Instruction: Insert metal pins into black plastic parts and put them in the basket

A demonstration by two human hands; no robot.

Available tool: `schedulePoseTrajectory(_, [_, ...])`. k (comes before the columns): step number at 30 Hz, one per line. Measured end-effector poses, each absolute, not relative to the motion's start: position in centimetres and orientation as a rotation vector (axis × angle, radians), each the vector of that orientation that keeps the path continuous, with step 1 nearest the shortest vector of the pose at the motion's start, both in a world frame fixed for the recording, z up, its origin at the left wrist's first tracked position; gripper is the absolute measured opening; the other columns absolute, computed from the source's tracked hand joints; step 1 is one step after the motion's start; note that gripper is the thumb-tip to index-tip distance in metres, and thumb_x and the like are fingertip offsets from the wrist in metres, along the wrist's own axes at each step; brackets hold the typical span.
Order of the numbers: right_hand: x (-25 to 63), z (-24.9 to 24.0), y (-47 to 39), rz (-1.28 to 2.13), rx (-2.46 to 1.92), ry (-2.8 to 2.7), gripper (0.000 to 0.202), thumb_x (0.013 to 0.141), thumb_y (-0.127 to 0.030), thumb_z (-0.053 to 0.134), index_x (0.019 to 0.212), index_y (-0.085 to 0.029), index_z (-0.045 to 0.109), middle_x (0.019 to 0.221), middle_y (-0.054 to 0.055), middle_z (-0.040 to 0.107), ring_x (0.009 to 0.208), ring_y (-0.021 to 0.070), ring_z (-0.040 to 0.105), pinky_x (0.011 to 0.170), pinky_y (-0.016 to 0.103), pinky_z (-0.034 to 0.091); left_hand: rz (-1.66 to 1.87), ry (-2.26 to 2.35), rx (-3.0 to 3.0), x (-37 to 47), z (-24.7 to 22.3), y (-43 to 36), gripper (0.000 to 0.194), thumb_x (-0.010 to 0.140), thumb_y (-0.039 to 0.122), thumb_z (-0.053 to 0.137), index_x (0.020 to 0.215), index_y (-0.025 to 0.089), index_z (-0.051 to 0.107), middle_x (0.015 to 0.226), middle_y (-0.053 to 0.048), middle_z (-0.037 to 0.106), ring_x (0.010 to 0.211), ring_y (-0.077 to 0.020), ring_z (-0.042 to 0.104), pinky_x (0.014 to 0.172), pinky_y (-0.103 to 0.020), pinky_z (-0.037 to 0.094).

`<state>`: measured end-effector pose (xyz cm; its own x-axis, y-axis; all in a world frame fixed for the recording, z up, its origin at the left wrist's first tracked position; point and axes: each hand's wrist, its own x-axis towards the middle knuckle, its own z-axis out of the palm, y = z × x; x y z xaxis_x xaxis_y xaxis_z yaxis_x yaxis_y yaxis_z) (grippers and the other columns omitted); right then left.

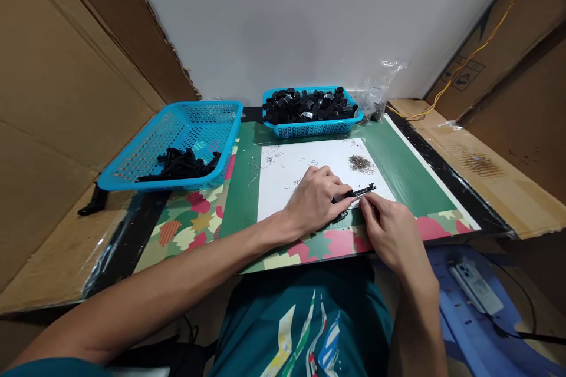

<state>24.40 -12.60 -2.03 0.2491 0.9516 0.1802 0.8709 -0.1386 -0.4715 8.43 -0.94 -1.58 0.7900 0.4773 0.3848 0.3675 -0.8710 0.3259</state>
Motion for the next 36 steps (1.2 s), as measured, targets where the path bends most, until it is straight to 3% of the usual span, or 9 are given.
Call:
schedulePoseTrajectory(13, [23.7, -1.6, -12.5, 0.074, -2.178, -1.733, 0.029, 0.106, -0.026, 0.053, 0.080, -0.021, 0.066, 0.071, 0.007, 0.071, 0.057, 0.0166, 0.052, 0.059, 0.031, 0.020, 0.635, 0.628, 2.778, 8.7, -1.6, -0.9, 0.019, 0.103, 0.030, 0.068, 0.093, 0.018, 0.079, 0.092, -0.004, 0.079, 0.095, -0.0237, 0.061, 0.093, -0.042, 0.037])
schedulePoseTrajectory(22, [23.1, -1.2, -12.5, -0.034, -2.227, -1.780, 0.030, 0.107, -0.022, 0.050, 0.080, -0.020, 0.065, 0.073, 0.008, 0.073, 0.055, 0.0162, 0.053, 0.059, 0.033, 0.018, 0.634, 0.600, 2.890, 8.8, -1.7, -0.9, 0.021, 0.105, 0.029, 0.064, 0.095, 0.016, 0.077, 0.091, -0.007, 0.076, 0.095, -0.0240, 0.060, 0.090, -0.041, 0.038])
schedulePoseTrajectory(30, [25.4, -2.0, -12.7, 0.281, -1.994, -1.644, 0.030, 0.111, -0.033, 0.047, 0.095, -0.022, 0.070, 0.081, 0.006, 0.075, 0.070, 0.0205, 0.064, 0.061, 0.030, 0.028, 0.661, 0.595, 2.893, 8.6, -1.9, -0.9, 0.020, 0.106, 0.031, 0.065, 0.098, 0.016, 0.077, 0.092, -0.006, 0.077, 0.095, -0.0241, 0.060, 0.088, -0.040, 0.039])
schedulePoseTrajectory(36, [25.2, -2.0, -12.7, 0.279, -1.987, -1.681, 0.035, 0.110, -0.034, 0.046, 0.088, -0.022, 0.070, 0.075, 0.006, 0.073, 0.068, 0.0211, 0.063, 0.061, 0.031, 0.029, 0.667, 0.602, 2.911, 8.7, -1.8, -1.0, 0.021, 0.106, 0.030, 0.064, 0.097, 0.016, 0.077, 0.092, -0.006, 0.077, 0.094, -0.0238, 0.060, 0.086, -0.039, 0.039])
